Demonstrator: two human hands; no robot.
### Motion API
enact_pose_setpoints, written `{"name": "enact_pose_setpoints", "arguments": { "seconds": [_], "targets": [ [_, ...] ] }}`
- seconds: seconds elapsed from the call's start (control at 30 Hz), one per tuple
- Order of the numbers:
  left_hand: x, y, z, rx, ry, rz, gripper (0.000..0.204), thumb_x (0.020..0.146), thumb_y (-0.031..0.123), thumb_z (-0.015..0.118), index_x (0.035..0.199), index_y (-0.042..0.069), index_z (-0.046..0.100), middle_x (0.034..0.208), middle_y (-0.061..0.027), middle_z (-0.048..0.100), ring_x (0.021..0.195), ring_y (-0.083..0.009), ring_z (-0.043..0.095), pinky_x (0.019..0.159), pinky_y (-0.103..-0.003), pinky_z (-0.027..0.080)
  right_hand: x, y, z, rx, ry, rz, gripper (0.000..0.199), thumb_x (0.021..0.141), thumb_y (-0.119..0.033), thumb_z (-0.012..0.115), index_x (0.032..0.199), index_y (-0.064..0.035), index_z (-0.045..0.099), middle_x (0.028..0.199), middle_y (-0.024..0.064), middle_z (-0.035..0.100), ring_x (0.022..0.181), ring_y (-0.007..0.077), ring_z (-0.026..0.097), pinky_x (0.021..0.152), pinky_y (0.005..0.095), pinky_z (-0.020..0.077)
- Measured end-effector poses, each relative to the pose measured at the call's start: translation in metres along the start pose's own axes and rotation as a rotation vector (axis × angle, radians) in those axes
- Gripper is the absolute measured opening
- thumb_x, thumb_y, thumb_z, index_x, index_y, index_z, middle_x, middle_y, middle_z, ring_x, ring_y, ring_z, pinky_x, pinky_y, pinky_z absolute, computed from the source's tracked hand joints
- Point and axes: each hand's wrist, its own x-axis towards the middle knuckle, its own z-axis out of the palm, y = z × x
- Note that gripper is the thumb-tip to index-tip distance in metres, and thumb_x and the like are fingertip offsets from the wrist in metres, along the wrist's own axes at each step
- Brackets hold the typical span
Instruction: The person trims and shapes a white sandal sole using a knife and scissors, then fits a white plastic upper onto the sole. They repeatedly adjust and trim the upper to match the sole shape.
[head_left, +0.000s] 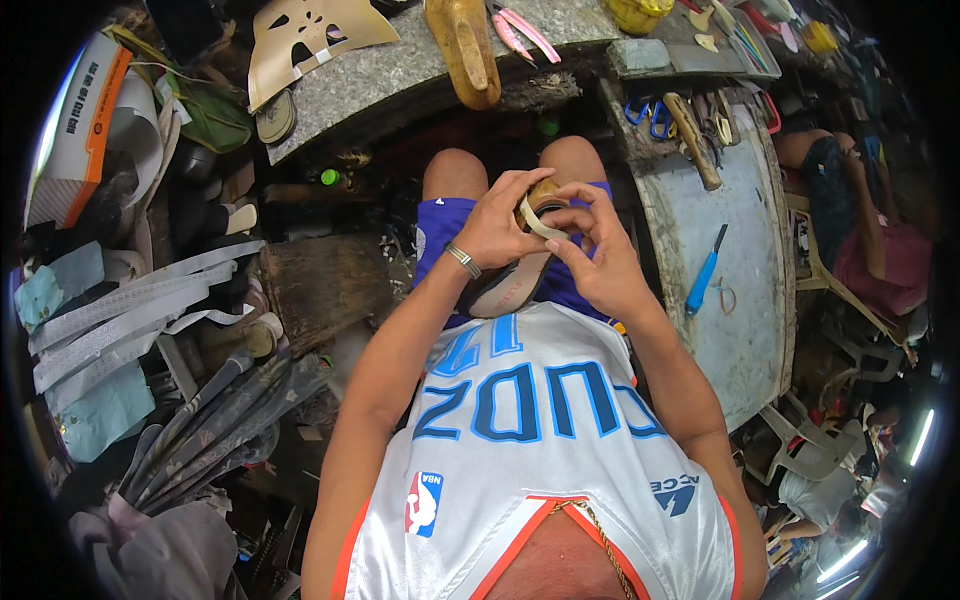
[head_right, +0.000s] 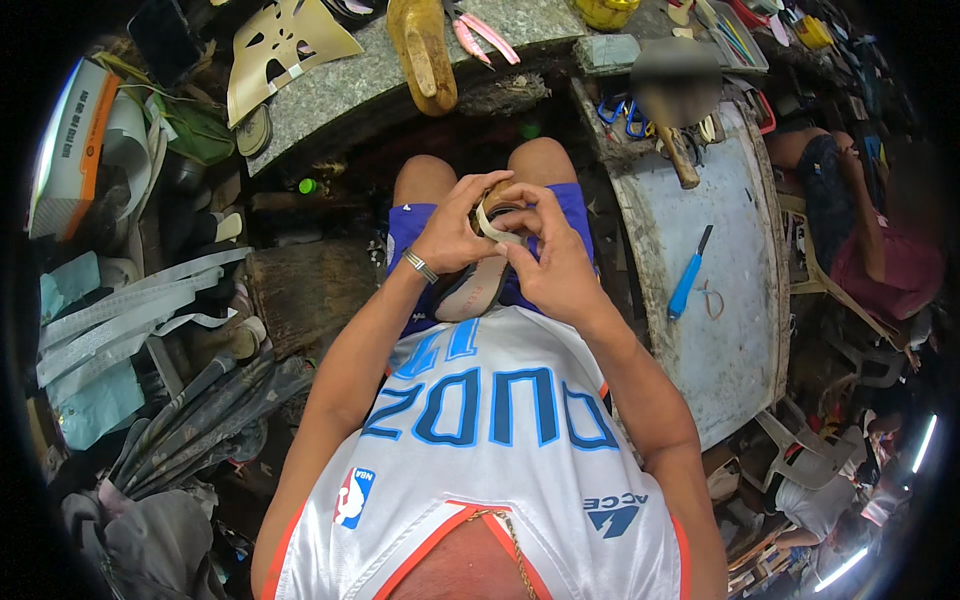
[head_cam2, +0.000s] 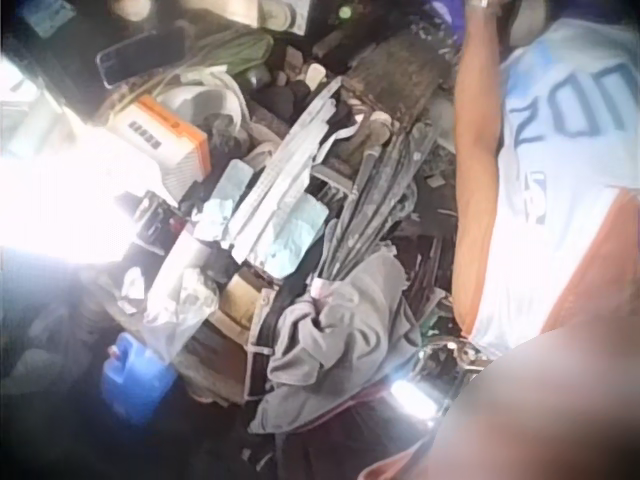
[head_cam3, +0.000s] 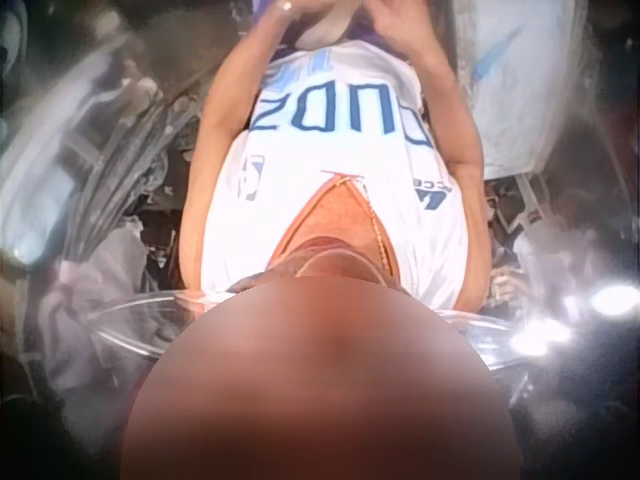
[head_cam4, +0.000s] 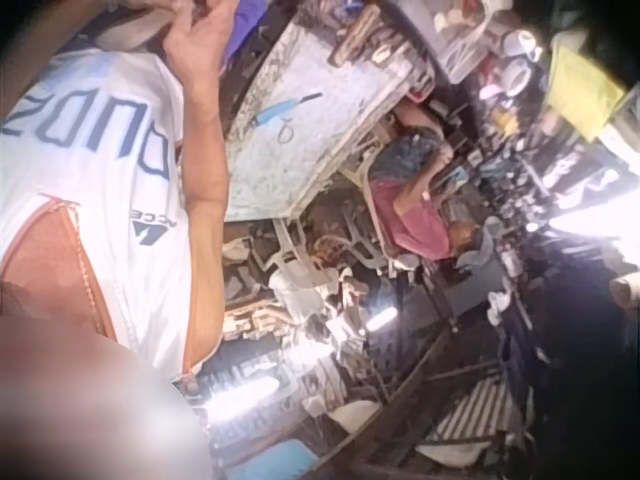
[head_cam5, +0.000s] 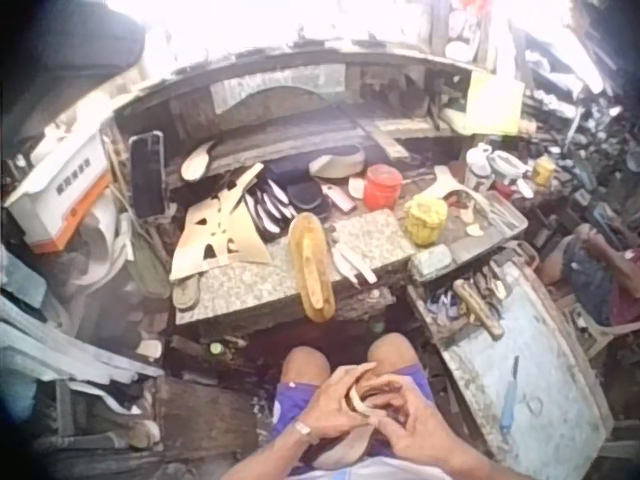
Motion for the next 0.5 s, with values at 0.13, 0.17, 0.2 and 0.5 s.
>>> {"name": "enact_pose_setpoints", "arguments": {
  "seconds": [0.13, 0.17, 0.2, 0.5],
  "targets": [
    [0.0, 0.002, 0.001, -0.012, -0.003, -0.014, 0.103, 0.069, 0.015, 0.097, 0.164, 0.013, 0.055, 0.146, -0.0166, 0.063, 0.137, -0.0352, 0.064, 0.118, -0.046, 0.052, 0.002, -0.003, 0.001, -0.085, -0.002, -0.066, 0.063, 0.098, 0.005, 0.074, 0.155, -0.0072, 0.049, 0.125, 0.0103, 0.077, 0.109, 0.02, 0.074, 0.097, 0.0325, 0.0542],
    [0.001, 0.003, 0.001, -0.02, -0.01, -0.026, 0.103, 0.069, 0.014, 0.097, 0.163, 0.013, 0.055, 0.146, -0.0168, 0.063, 0.137, -0.0353, 0.064, 0.117, -0.046, 0.053, 0.002, -0.003, 0.003, -0.17, -0.007, -0.124, 0.064, 0.098, 0.005, 0.075, 0.155, -0.0073, 0.049, 0.126, 0.0112, 0.077, 0.11, 0.0226, 0.075, 0.098, 0.0345, 0.0548],
    [0.001, 0.003, 0.002, -0.008, -0.006, -0.025, 0.102, 0.07, 0.018, 0.098, 0.163, 0.013, 0.056, 0.146, -0.0162, 0.064, 0.136, -0.0353, 0.065, 0.116, -0.045, 0.054, 0.002, -0.005, 0.004, -0.198, 0.003, -0.14, 0.063, 0.097, 0.004, 0.076, 0.154, -0.0078, 0.051, 0.127, 0.0126, 0.077, 0.11, 0.0264, 0.075, 0.098, 0.0379, 0.0542],
    [0.002, 0.051, -0.015, 0.059, 0.065, 0.072, 0.103, 0.072, 0.031, 0.106, 0.16, 0.011, 0.056, 0.15, -0.0186, 0.062, 0.139, -0.0375, 0.064, 0.118, -0.045, 0.052, -0.012, -0.019, -0.029, -0.257, 0.452, -0.424, 0.04, 0.103, -0.009, 0.079, 0.14, -0.005, 0.065, 0.129, 0.0092, 0.075, 0.121, 0.0264, 0.07, 0.105, 0.0393, 0.0571]
  ]
}}
